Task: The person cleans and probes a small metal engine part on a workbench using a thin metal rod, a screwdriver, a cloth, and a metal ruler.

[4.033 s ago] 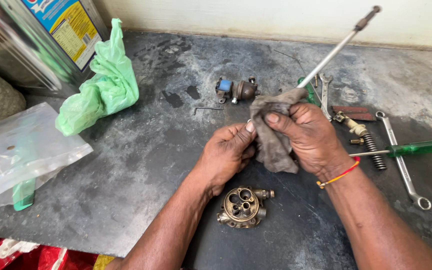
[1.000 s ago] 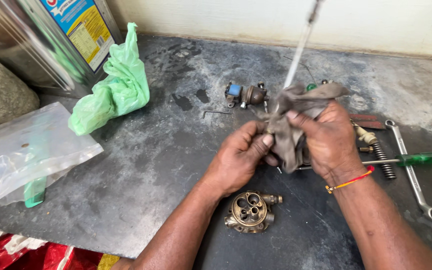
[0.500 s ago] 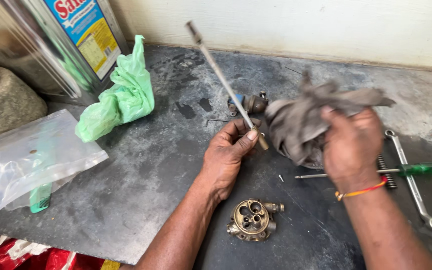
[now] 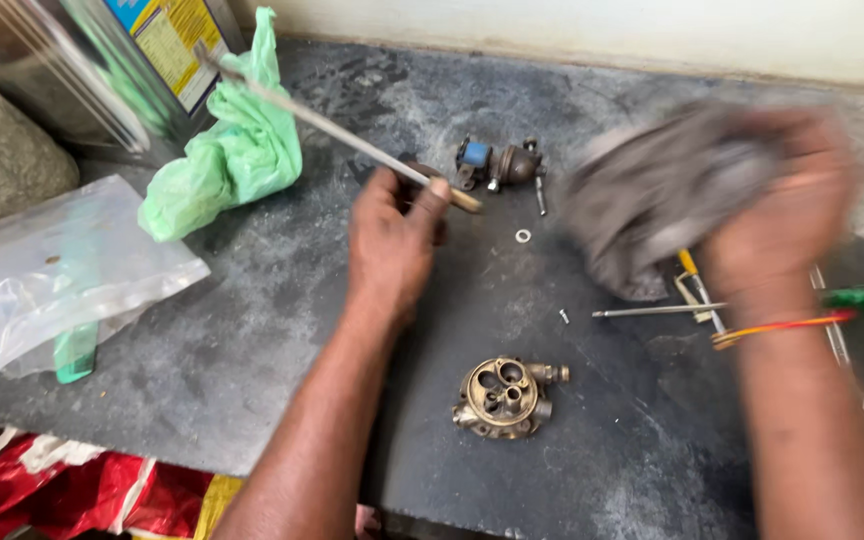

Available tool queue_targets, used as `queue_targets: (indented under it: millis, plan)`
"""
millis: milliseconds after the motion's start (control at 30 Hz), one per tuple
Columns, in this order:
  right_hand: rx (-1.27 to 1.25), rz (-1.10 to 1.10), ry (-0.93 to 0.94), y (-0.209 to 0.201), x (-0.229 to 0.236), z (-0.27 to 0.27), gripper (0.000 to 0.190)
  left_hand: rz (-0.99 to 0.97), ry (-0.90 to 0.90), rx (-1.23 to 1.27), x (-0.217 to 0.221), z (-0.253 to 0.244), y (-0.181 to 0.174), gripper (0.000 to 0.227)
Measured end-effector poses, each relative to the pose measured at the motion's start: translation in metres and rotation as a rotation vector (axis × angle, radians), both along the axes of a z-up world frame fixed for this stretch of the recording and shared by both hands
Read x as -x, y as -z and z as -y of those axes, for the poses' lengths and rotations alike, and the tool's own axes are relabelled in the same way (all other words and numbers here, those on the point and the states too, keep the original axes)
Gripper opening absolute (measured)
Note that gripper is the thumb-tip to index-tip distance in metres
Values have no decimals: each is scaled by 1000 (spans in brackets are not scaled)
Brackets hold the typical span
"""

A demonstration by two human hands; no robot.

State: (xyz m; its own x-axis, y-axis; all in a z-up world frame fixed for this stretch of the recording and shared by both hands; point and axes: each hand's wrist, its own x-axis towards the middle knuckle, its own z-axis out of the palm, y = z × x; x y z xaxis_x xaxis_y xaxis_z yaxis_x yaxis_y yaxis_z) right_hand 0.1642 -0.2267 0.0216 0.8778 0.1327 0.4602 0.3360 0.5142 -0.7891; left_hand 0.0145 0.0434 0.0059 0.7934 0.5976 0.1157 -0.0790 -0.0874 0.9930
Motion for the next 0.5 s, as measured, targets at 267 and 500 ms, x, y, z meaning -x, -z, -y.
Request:
queue_targets:
  millis: [267, 500]
  plan:
    - [1413, 345, 784, 6, -13, 56, 55, -295, 16, -347, 3, -24, -8, 31]
    - [1391, 128, 671, -35, 33, 15, 37, -541, 124, -569, 3, -10, -16, 38]
